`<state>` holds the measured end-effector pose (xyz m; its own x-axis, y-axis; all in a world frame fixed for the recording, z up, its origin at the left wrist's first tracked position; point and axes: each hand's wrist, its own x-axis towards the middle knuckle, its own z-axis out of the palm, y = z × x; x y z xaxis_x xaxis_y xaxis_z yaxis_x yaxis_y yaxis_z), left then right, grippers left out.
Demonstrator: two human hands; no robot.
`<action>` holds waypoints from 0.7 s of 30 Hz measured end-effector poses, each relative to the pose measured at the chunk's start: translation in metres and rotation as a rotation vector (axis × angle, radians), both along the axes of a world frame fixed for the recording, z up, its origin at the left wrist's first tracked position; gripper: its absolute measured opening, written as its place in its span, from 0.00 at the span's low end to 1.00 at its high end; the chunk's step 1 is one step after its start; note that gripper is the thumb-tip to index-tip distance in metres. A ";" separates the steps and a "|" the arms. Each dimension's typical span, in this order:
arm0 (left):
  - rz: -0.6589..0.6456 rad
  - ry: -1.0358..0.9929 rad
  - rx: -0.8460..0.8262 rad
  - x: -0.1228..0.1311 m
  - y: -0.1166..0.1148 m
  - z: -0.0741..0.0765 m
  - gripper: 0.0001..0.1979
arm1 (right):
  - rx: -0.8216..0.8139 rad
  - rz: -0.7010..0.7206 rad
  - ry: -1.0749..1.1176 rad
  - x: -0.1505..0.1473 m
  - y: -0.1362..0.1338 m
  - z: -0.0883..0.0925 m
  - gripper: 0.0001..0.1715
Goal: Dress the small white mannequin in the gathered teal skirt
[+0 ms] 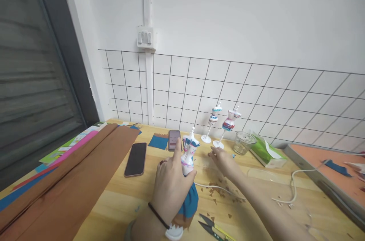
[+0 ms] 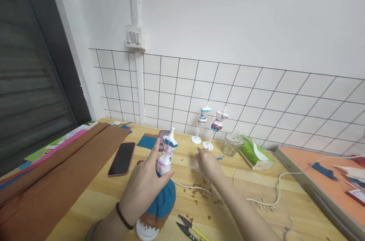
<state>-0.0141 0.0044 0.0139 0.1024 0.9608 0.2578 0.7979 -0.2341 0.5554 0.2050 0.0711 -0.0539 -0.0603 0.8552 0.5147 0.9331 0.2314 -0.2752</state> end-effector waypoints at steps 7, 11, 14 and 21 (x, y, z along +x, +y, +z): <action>0.017 0.149 0.101 0.010 -0.006 -0.007 0.36 | 0.319 0.216 0.050 -0.065 -0.070 0.050 0.06; -0.005 0.162 0.104 0.012 -0.009 -0.008 0.35 | 0.402 0.216 0.015 -0.072 -0.072 0.051 0.04; -0.018 0.139 0.106 0.012 -0.011 -0.007 0.35 | 0.425 0.213 -0.009 -0.070 -0.067 0.049 0.02; -0.035 0.092 0.064 0.010 -0.009 -0.004 0.36 | 0.374 0.245 -0.057 -0.070 -0.063 0.046 0.06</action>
<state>-0.0036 -0.0048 0.0103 0.1615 0.9382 0.3060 0.8359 -0.2949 0.4630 0.1352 0.0086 -0.0084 -0.2751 0.5678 0.7758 0.8496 0.5213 -0.0802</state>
